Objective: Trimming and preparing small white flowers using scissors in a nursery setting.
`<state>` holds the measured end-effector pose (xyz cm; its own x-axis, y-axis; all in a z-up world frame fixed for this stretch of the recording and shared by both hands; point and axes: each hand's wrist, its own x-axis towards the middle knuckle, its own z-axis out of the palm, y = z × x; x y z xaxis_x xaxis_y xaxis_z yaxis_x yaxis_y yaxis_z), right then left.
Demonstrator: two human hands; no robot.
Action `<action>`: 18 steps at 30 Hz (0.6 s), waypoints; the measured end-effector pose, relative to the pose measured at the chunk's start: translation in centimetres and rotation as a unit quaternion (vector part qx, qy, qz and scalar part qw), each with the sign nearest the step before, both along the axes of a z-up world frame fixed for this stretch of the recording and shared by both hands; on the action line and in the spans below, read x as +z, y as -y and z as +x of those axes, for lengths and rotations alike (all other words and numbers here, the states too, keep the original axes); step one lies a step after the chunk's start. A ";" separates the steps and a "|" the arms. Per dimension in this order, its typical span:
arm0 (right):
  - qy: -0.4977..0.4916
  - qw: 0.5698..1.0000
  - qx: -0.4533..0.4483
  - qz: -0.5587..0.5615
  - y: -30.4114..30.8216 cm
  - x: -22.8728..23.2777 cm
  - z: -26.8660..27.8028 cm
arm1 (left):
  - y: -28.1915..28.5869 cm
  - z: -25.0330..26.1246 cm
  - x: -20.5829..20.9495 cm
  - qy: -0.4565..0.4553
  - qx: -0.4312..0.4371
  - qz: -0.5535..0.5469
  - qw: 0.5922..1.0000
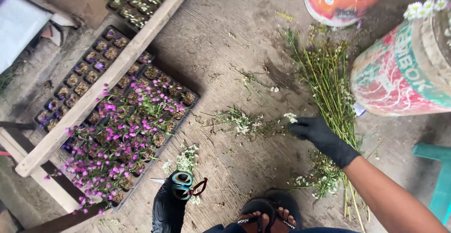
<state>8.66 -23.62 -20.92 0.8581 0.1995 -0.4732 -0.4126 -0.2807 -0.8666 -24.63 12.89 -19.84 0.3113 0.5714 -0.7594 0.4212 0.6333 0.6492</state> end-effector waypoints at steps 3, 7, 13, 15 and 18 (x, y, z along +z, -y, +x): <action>0.125 0.965 0.226 0.041 1.8 -1.2 -0.3 | -1.4 8.4 1.5 0.017 0.024 -0.013 1.000; -0.041 0.984 0.174 -0.009 -4.0 6.3 -1.9 | -3.7 2.4 -0.5 0.051 0.027 -0.007 0.998; -0.058 0.945 0.314 -0.074 -10.8 2.2 -5.9 | -6.9 -8.0 -1.1 -0.060 -0.321 0.429 0.842; -0.033 0.929 0.355 -0.104 -13.7 -0.3 -7.6 | -7.1 -11.8 -3.4 0.010 -0.135 0.303 0.943; -0.138 0.947 0.286 -0.054 -18.6 -9.4 -12.8 | -7.9 -15.8 -2.2 -0.090 -0.158 0.341 0.922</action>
